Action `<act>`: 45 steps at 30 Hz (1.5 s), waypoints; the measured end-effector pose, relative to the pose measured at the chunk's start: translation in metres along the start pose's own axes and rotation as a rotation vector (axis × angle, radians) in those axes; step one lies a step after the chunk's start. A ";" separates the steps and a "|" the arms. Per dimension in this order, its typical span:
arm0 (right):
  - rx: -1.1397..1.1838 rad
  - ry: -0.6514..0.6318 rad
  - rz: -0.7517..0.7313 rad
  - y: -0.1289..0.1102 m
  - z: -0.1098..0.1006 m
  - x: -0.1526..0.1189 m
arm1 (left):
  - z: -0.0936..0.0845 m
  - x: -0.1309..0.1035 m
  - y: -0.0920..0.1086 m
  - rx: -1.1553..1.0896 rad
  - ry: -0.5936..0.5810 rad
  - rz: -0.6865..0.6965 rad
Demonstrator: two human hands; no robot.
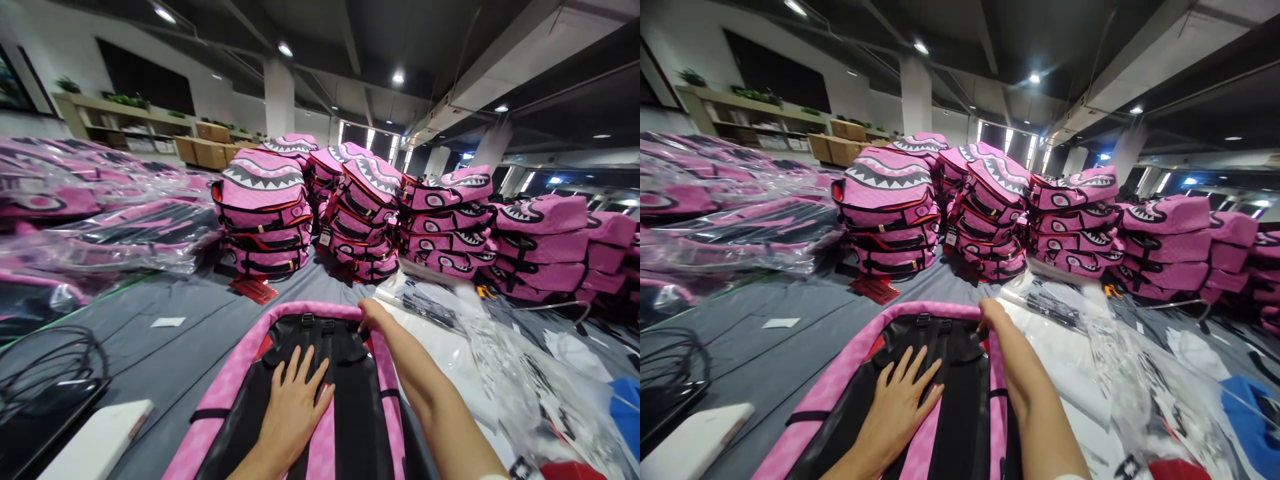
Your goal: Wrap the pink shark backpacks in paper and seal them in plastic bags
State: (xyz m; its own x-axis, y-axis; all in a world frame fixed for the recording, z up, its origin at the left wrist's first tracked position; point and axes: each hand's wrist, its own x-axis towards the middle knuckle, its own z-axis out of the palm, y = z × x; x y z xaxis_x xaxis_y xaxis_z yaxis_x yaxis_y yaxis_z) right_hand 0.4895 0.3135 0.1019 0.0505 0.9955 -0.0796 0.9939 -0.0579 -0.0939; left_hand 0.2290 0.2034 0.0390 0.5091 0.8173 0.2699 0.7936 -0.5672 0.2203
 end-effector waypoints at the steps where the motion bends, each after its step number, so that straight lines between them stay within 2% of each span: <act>1: -0.001 -0.018 0.002 0.000 0.001 0.009 | 0.005 0.006 -0.004 0.009 0.010 0.023; 4: -0.009 0.019 0.007 -0.007 -0.002 0.017 | 0.016 0.028 -0.015 0.026 0.039 0.031; 6: -0.020 0.092 0.005 -0.017 -0.007 0.000 | 0.020 0.037 -0.019 0.012 0.092 0.009; 7: -0.025 0.130 -0.003 -0.024 -0.009 -0.017 | 0.021 0.038 -0.020 -0.010 0.123 0.006; 9: -0.029 0.186 -0.037 -0.042 -0.011 -0.066 | 0.023 0.036 -0.019 -0.094 0.187 0.014; 11: -0.007 0.225 -0.159 -0.067 -0.008 -0.130 | 0.024 0.032 -0.018 -0.192 0.232 0.021; 14: 0.104 0.276 -0.590 -0.110 0.005 -0.217 | 0.025 0.035 -0.018 -0.296 0.248 -0.016; 15: 0.095 0.249 -0.688 -0.122 0.011 -0.236 | 0.026 0.039 -0.020 -0.320 0.243 -0.038; 16: 0.066 0.224 -0.716 -0.132 0.019 -0.248 | 0.025 0.042 -0.022 -0.348 0.238 -0.063; 19: -0.065 0.185 -0.605 -0.146 0.045 -0.246 | 0.013 0.040 -0.031 -0.432 0.209 -0.101; 21: -0.114 0.197 -0.569 -0.143 0.062 -0.230 | -0.007 0.021 -0.034 -0.479 0.170 -0.066; 22: -0.124 0.202 -0.587 -0.141 0.069 -0.224 | -0.020 0.006 -0.034 -0.501 0.126 -0.001; 24: -0.128 0.199 -0.627 -0.138 0.080 -0.216 | -0.047 -0.030 -0.029 -0.548 -0.008 0.225; 25: -0.124 0.196 -0.630 -0.138 0.084 -0.214 | -0.058 -0.048 -0.024 -0.557 -0.178 0.525; 26: -0.116 0.198 -0.625 -0.139 0.086 -0.214 | -0.066 -0.064 -0.020 -0.534 -0.267 0.756; 27: -0.102 0.207 -0.610 -0.139 0.087 -0.214 | -0.071 -0.077 -0.015 -0.496 -0.330 0.912; 28: -0.082 0.221 -0.587 -0.140 0.088 -0.214 | -0.071 -0.086 -0.011 -0.453 -0.365 1.023; 29: -0.052 0.237 -0.554 -0.140 0.089 -0.213 | -0.068 -0.092 -0.008 -0.414 -0.353 1.065; 33: 0.134 0.277 -0.378 -0.137 0.089 -0.206 | -0.036 -0.095 -0.010 -0.341 -0.188 1.075; 35: 0.219 0.275 -0.322 -0.134 0.085 -0.203 | -0.023 -0.094 -0.015 -0.297 -0.179 1.064; 36: 0.257 0.271 -0.312 -0.132 0.082 -0.202 | -0.019 -0.095 -0.017 -0.267 -0.176 1.014; 38: 0.327 0.271 -0.353 -0.130 0.071 -0.206 | -0.015 -0.096 -0.021 -0.184 -0.113 0.803; 40: 0.358 0.252 -0.522 -0.129 0.059 -0.213 | -0.014 -0.094 -0.027 -0.089 -0.023 0.562; 41: 0.348 0.203 -0.668 -0.130 0.054 -0.218 | -0.015 -0.092 -0.030 -0.050 -0.007 0.495; 43: 0.269 0.029 -0.981 -0.135 0.047 -0.226 | -0.019 -0.084 -0.038 -0.010 -0.059 0.505; 45: 0.147 -0.138 -1.190 -0.141 0.048 -0.232 | -0.021 -0.076 -0.045 -0.020 -0.135 0.584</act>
State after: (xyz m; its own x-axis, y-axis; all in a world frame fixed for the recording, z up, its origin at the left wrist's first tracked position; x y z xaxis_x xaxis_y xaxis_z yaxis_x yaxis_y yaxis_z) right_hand 0.3325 0.0869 0.0864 -0.9091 0.4156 0.0290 0.3900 0.8735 -0.2914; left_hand 0.1480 0.1644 0.0283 0.8981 0.3747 0.2302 0.3640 -0.9271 0.0892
